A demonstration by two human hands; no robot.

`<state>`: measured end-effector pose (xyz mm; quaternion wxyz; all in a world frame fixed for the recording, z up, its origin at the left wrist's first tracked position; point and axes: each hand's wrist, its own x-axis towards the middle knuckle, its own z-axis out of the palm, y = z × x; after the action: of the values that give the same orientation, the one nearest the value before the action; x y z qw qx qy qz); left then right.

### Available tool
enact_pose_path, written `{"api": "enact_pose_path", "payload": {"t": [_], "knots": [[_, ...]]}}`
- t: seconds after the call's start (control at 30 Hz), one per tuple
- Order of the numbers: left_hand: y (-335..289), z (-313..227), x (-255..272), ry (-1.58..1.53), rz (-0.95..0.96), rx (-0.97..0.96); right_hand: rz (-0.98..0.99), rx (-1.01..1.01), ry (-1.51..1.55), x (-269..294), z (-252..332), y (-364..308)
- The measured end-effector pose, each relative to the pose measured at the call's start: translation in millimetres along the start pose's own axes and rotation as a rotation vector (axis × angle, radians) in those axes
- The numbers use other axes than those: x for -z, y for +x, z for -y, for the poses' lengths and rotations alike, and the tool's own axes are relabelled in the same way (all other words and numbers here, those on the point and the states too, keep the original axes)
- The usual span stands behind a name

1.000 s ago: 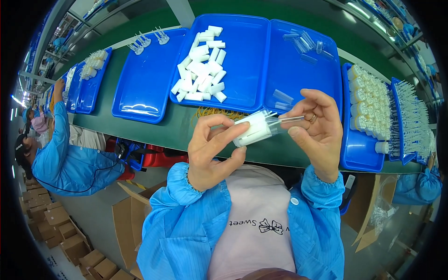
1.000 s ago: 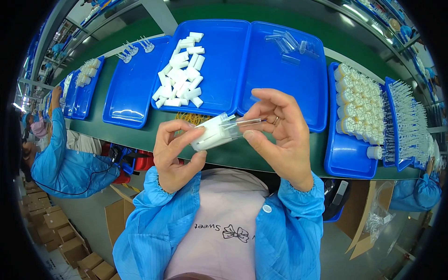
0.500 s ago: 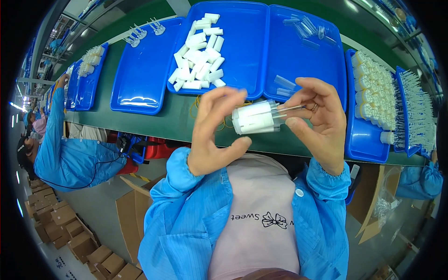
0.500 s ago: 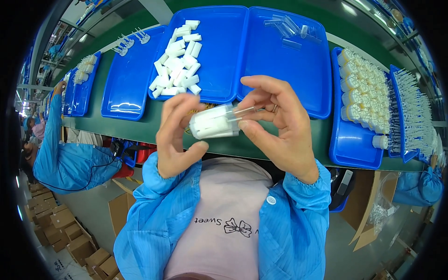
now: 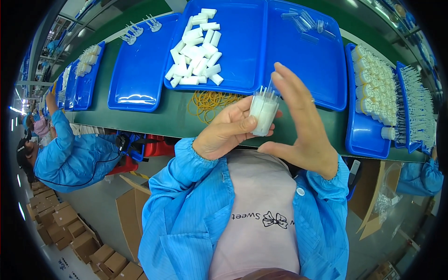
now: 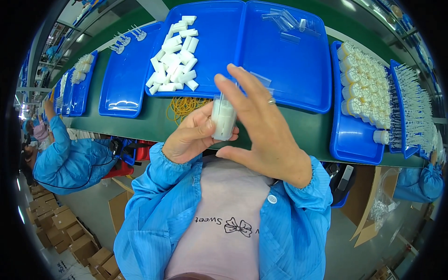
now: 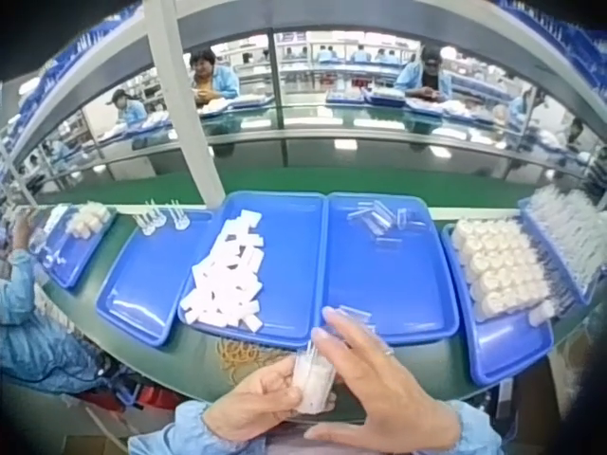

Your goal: The person assembles components by inserting foam pieces and plastic sleeves into plastic holders by hand, secures bundles of the assembled holders with rubber bands, and places the finished bundles onto a tray.

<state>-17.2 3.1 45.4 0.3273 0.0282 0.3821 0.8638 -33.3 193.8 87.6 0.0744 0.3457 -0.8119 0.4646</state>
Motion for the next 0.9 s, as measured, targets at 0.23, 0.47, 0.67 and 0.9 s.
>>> {"api": "enact_pose_path", "payload": {"t": [0.23, 0.47, 0.67, 0.9], "knots": [[-2.4, 10.6, 5.9, -0.096, 0.044, 0.035, 0.065, -0.007, -0.12, -14.8, -4.7, -0.2], [-3.6, 19.2, 19.1, -0.135, 0.111, 0.053, 0.02, 0.053, -0.053, -21.7, -6.4, 0.8], [-3.8, 24.1, 17.7, -0.332, 0.094, -0.006, 0.098, 0.106, -0.088, -24.8, -5.1, 4.7], [1.5, 27.0, 26.7, -0.323, 0.061, 0.019, 0.074, -0.007, -0.123, -31.9, -6.4, 5.0]]}}
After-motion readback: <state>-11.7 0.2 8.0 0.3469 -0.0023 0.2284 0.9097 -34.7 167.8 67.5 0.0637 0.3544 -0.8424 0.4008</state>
